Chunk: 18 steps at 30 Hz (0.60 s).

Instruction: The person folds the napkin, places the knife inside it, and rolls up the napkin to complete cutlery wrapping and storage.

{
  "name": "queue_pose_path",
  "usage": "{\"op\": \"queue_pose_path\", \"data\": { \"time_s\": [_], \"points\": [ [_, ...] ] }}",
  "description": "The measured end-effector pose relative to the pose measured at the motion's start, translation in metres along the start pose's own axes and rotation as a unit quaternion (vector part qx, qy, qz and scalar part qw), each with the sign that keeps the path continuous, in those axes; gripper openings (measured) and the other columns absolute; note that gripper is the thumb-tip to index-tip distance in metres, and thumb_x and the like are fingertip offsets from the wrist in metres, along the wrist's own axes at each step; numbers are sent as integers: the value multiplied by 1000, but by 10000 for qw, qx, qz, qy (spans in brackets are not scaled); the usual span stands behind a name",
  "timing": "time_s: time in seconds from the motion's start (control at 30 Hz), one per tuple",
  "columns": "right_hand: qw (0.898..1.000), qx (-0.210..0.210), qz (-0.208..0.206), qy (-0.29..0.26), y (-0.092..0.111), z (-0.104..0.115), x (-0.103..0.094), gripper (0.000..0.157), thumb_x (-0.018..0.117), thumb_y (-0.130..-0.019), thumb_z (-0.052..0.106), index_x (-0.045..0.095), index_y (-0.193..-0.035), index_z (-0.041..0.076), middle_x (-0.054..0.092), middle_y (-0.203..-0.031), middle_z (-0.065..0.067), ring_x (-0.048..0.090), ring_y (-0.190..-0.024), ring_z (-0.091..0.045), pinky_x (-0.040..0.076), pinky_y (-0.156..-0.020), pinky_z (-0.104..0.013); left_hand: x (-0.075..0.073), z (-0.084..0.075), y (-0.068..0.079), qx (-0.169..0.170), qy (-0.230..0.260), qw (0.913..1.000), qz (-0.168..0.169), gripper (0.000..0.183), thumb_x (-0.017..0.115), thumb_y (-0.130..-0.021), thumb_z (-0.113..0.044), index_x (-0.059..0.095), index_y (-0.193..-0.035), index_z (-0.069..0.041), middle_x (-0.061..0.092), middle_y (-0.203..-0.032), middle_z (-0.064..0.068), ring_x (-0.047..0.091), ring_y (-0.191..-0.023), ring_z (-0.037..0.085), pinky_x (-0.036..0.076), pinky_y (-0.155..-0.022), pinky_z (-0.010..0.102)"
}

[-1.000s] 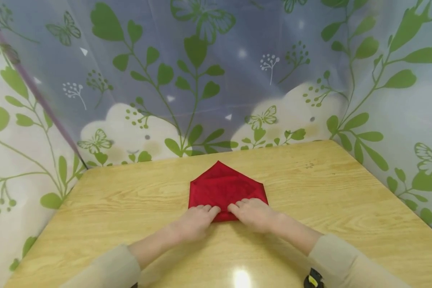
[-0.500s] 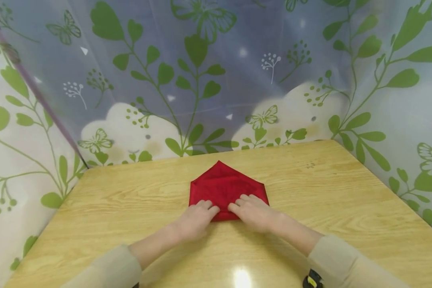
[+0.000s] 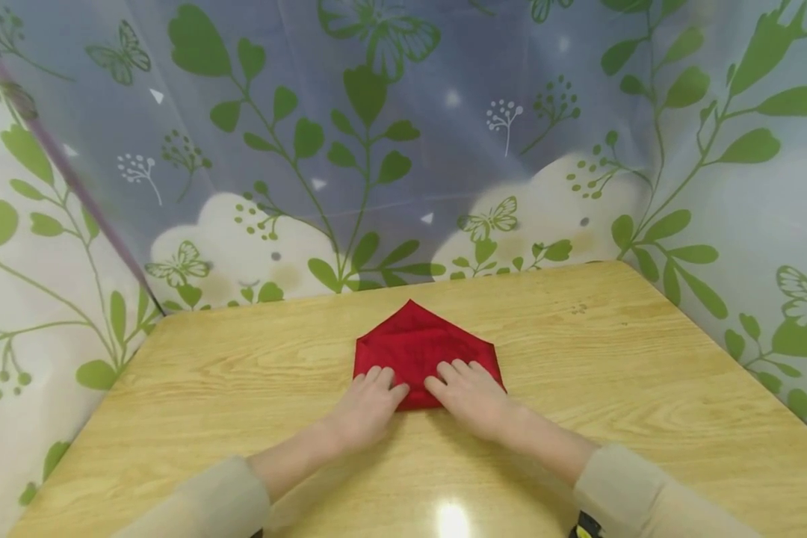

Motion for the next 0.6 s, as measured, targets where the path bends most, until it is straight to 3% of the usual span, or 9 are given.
{"op": "queue_pose_path", "data": {
  "time_s": [0.13,0.3,0.6],
  "points": [
    [9997,-130,26,194,1,4,0,25,75,-74,11,56,-90,9,49,-82,-4,49,-71,-20,43,-57,-29,0,1,-1,-111,64,9999,-56,18,68,-79,-15,61,-95,-10,49,-81,3,46,-78,18,36,-58,25],
    [10000,-53,34,50,1,4,1,23,74,-73,11,54,-85,9,47,-80,-4,46,-67,-19,39,-51,-25,-2,3,-2,-157,94,9994,-301,18,69,-74,-12,53,-82,-10,50,-77,3,49,-75,18,38,-57,26],
    [9998,44,-99,148,1,3,3,22,73,-73,5,52,-82,8,46,-79,-5,44,-67,-19,35,-50,-25,-2,-1,4,147,-406,9984,-379,10,65,-81,-17,57,-83,-11,50,-79,1,46,-72,16,34,-57,26]
  ]
}}
Point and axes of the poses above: each hand's wrist, its own y-axis away from the middle knuckle, its own x-axis out of the palm, z = x × y, the point moved 6 cm from there along -y, towards the middle knuckle
